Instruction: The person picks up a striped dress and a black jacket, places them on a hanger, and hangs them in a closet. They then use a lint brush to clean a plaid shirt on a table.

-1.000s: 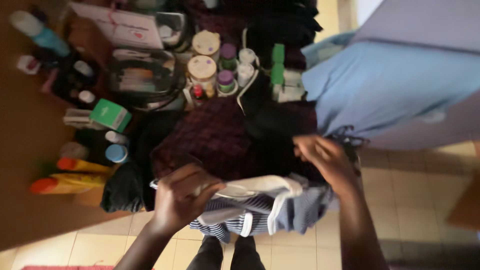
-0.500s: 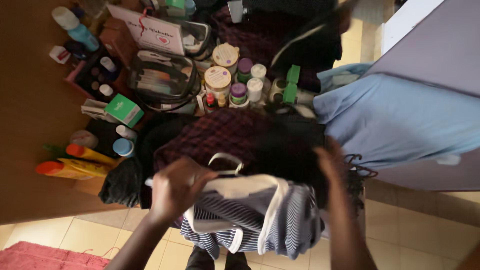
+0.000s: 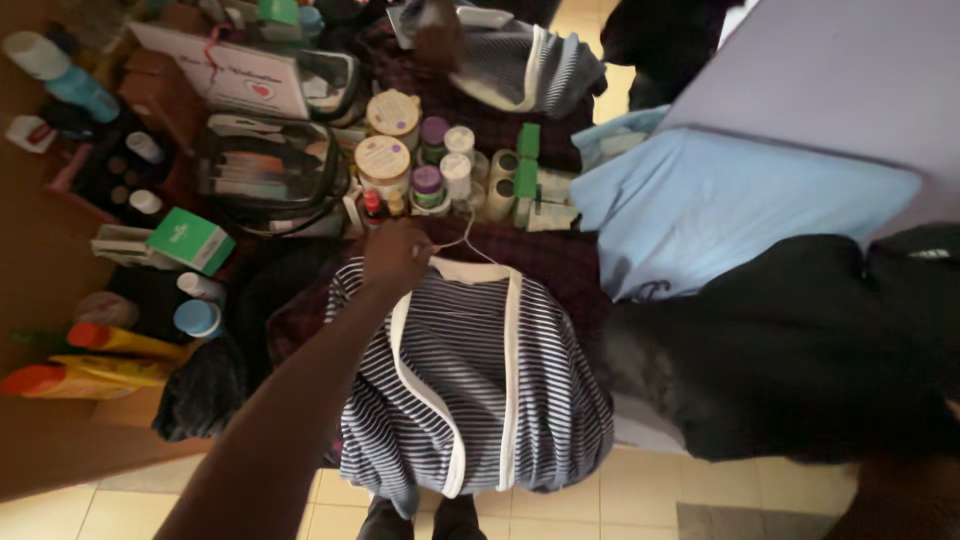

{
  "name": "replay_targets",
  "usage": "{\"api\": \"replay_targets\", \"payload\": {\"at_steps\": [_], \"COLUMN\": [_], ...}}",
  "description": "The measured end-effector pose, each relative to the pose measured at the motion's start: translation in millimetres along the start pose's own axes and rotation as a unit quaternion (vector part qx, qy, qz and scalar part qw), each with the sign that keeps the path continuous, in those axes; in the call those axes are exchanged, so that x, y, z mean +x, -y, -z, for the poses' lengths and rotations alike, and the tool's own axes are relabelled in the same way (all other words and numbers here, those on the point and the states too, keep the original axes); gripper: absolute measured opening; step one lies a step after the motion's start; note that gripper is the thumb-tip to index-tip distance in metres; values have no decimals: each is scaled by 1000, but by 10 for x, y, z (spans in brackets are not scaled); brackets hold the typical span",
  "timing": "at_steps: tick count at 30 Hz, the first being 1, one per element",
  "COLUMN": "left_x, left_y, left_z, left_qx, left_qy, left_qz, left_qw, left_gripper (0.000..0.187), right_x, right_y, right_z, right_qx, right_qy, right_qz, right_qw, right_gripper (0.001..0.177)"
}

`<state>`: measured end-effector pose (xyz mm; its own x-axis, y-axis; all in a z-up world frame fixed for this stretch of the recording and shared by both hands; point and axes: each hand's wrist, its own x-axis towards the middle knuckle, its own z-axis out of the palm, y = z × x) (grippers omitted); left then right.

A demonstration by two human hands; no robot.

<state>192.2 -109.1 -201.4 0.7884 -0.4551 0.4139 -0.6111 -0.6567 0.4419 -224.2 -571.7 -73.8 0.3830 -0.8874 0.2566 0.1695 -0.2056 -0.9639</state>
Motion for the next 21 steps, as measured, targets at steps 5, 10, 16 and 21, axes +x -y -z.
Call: {"api": "replay_targets", "payload": {"at_steps": [5,10,16,21], "left_x": [-239,-1135,-2484,-2710], "left_y": [101,437,857,625], "left_z": [-183,384,981,1007], "left_qx": [-191,-144,-143,-502], "left_qy": [-94,-118,-83,-38], "left_qz": [70,216,385,348], "left_qw": [975,959,908,791], "left_gripper": [16,19,21,37], "right_x": [-672,-1299,-2076,-2980], "right_y": [524,732,371,-166], "right_z": [-667,-1708,-2657,-3103], "right_qx": [73,132,155,-36], "right_qy": [19,115,187,381], "right_qz": [-14,-49,-152,-120], "right_qw": [997,983,958,916], "right_gripper": [49,57,67,49]}}
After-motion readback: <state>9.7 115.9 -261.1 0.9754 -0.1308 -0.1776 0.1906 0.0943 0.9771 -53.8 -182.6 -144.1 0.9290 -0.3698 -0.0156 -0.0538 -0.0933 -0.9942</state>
